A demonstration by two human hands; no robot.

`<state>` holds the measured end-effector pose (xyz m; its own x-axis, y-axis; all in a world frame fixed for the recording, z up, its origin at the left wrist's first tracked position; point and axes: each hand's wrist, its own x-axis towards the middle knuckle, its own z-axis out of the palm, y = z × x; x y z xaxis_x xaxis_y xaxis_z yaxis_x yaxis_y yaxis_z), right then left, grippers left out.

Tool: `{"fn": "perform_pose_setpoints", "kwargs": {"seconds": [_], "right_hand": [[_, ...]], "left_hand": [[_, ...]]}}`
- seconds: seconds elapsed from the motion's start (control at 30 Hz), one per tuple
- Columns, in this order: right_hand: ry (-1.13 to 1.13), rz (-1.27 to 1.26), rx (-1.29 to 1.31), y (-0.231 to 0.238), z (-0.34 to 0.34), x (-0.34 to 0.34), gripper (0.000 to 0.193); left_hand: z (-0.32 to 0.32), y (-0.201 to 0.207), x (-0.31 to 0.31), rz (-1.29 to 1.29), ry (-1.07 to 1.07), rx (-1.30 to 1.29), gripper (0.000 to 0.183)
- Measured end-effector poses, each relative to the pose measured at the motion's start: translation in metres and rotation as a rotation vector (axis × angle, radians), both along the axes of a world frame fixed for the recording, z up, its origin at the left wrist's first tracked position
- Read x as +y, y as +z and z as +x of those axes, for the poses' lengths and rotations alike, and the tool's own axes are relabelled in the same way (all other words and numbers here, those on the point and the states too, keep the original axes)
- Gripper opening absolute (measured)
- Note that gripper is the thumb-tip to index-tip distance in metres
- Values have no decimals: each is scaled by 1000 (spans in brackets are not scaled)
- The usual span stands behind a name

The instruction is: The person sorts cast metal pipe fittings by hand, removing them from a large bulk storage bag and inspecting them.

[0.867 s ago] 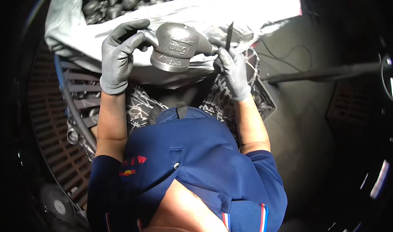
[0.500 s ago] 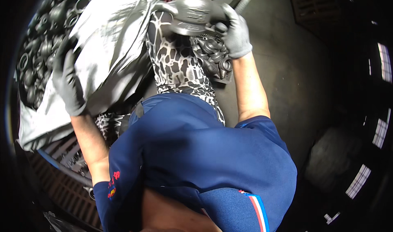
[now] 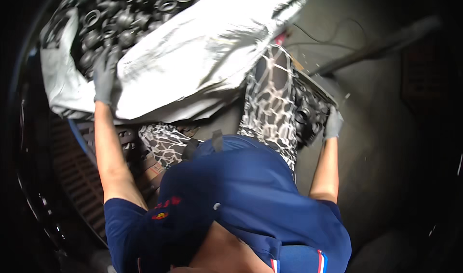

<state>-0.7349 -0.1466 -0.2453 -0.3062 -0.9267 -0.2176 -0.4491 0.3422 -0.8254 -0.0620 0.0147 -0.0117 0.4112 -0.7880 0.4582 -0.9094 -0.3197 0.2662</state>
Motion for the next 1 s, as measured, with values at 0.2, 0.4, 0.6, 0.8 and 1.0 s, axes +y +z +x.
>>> {"fn": "perform_pose_setpoints", "kwargs": {"seconds": [0.2,0.4,0.6,0.8,1.0], "right_hand": [[302,-206,-504,172,164,-28,27],[1052,-798,-302,258,316,-4,25],[1395,-1089,252,261,435,-31,45],[1677,-582,194,243,434,-39,15],[1877,-457,149,234,416,-44,28]], "left_hand": [[-10,10,20,319,186,320,57],[-48,30,42,90,3,163,22],[-50,41,52,59,-213,-44,10],[-44,44,53,424,-182,-74,12],[-57,64,51,350,-197,194,24]]}}
